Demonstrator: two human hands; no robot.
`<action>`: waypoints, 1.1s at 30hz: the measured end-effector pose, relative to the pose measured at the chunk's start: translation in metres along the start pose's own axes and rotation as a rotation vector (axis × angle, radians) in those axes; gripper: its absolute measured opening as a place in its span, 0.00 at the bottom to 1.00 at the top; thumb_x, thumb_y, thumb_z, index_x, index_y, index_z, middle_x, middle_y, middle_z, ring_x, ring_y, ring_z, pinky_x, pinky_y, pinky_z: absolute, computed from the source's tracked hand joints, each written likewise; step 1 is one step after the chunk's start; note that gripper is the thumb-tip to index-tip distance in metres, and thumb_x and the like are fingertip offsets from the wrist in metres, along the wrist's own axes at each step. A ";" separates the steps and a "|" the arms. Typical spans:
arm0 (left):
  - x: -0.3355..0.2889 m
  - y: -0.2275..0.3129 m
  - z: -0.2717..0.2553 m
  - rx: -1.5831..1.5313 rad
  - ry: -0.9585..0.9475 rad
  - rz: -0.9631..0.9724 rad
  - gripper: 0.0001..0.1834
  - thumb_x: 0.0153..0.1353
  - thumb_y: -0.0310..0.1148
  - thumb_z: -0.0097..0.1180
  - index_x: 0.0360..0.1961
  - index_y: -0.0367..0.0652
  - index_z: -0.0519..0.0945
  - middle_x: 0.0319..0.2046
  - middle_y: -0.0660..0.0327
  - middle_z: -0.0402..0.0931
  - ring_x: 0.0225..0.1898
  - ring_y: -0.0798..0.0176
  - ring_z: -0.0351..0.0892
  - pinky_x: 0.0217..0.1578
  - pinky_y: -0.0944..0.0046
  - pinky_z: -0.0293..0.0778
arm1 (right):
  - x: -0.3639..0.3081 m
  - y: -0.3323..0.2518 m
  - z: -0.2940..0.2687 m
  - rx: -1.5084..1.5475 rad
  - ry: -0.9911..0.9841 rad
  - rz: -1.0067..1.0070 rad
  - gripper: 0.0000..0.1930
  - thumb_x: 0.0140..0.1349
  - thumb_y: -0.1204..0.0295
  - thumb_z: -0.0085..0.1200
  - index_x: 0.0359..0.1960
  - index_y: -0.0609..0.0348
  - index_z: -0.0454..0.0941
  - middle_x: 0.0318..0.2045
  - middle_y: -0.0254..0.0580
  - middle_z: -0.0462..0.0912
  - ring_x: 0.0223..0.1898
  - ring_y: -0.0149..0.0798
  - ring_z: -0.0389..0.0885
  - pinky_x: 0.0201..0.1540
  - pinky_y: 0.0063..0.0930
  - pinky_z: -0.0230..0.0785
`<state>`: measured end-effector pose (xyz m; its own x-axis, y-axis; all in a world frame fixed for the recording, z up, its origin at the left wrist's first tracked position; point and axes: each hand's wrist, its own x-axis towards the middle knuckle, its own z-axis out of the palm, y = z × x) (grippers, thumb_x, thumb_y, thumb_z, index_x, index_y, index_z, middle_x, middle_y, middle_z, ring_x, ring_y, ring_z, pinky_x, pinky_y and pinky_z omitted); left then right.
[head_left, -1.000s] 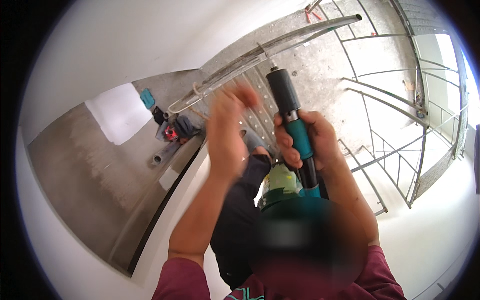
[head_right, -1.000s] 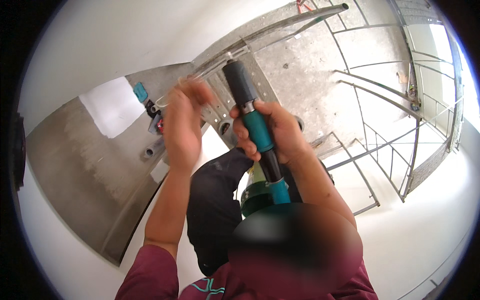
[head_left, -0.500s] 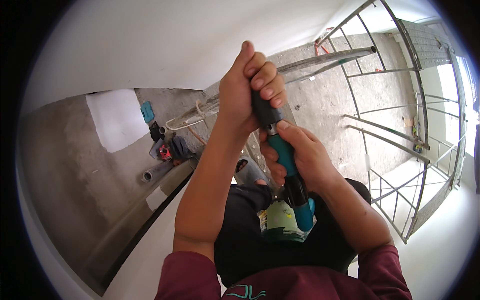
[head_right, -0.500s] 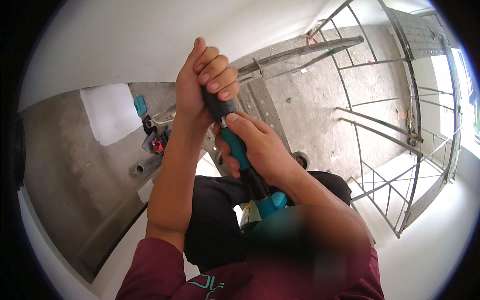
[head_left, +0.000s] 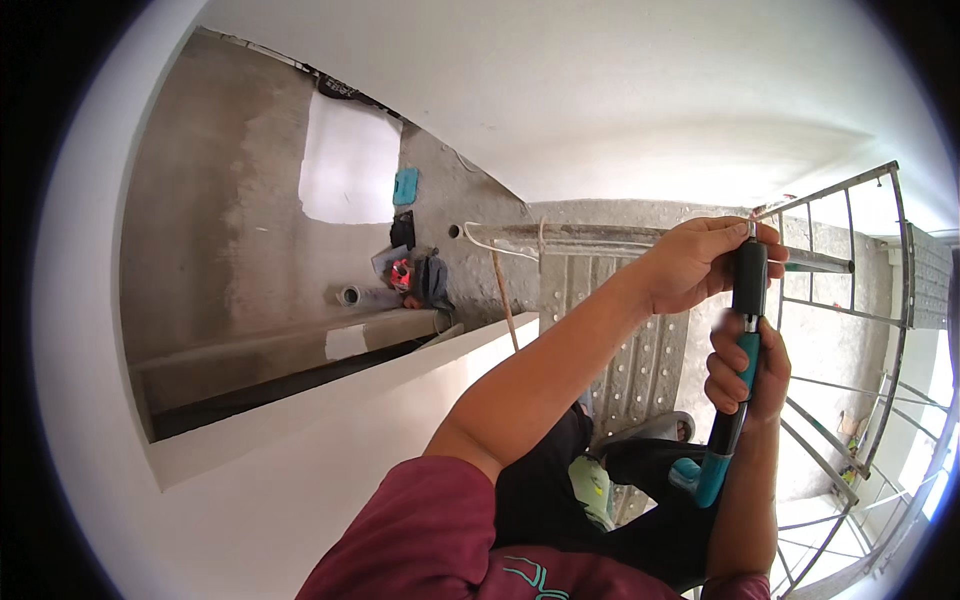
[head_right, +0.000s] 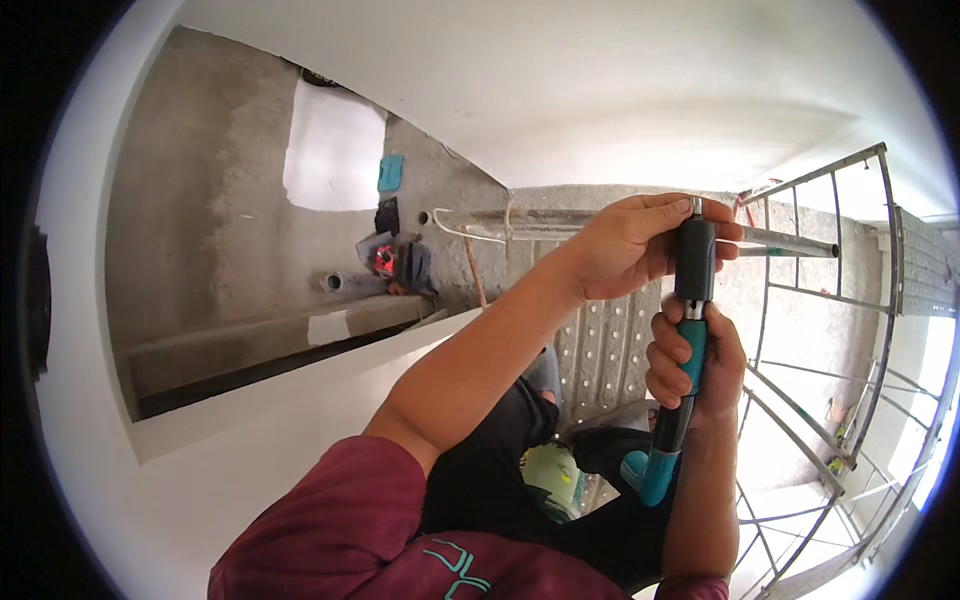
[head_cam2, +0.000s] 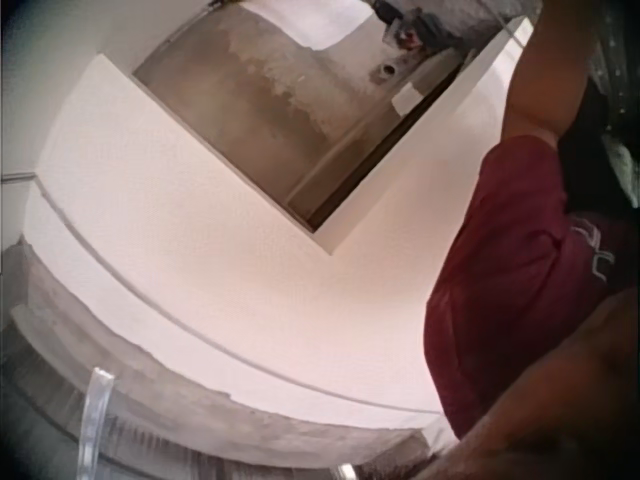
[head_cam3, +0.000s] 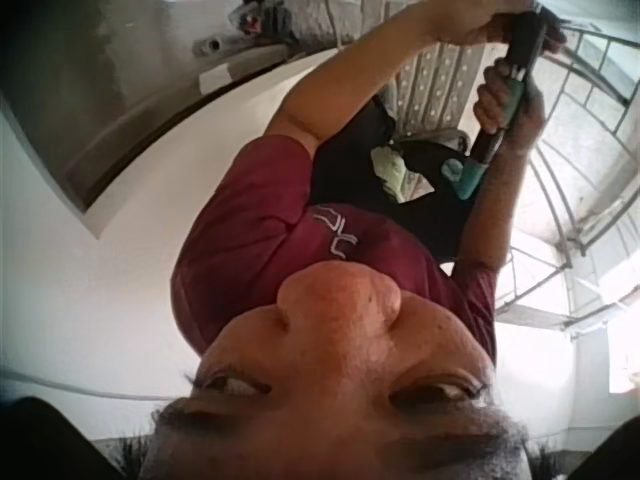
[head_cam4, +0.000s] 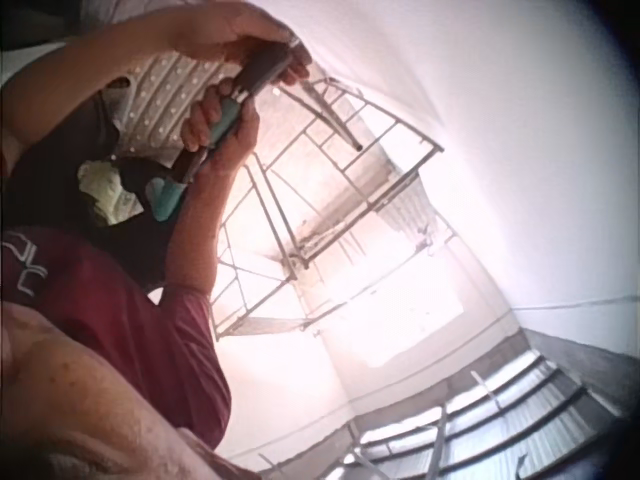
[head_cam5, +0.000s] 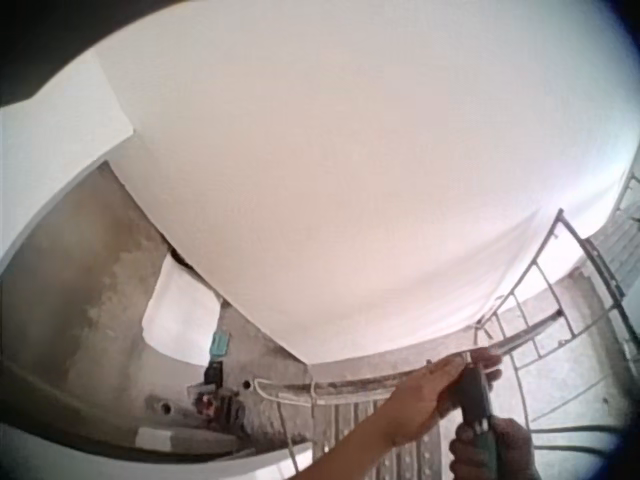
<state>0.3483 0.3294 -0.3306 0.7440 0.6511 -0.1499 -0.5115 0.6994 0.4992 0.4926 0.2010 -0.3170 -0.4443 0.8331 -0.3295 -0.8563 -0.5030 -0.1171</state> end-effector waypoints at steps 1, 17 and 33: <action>-0.001 0.002 -0.003 0.032 0.021 -0.006 0.19 0.77 0.37 0.43 0.56 0.33 0.76 0.54 0.48 0.79 0.57 0.51 0.80 0.59 0.52 0.77 | 0.001 0.000 0.001 -0.030 0.021 0.005 0.19 0.75 0.53 0.39 0.47 0.59 0.66 0.25 0.33 0.67 0.14 0.28 0.65 0.13 0.25 0.63; -0.030 -0.009 0.032 0.168 0.172 0.053 0.23 0.76 0.41 0.45 0.60 0.33 0.72 0.60 0.44 0.73 0.59 0.49 0.77 0.58 0.52 0.77 | -0.022 0.013 0.017 -0.549 0.290 -0.086 0.17 0.74 0.58 0.43 0.44 0.63 0.71 0.26 0.36 0.73 0.19 0.28 0.71 0.22 0.24 0.66; -0.054 -0.015 0.033 0.352 0.205 0.155 0.29 0.75 0.49 0.46 0.61 0.33 0.70 0.59 0.44 0.74 0.61 0.48 0.75 0.61 0.51 0.75 | -0.028 0.044 0.019 -0.899 0.301 -0.206 0.12 0.73 0.64 0.46 0.36 0.59 0.72 0.21 0.33 0.74 0.22 0.28 0.75 0.23 0.27 0.67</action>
<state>0.3301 0.2742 -0.3017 0.5510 0.8103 -0.1993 -0.4062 0.4691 0.7842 0.4622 0.1601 -0.2949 -0.1156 0.8936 -0.4336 -0.3337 -0.4461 -0.8304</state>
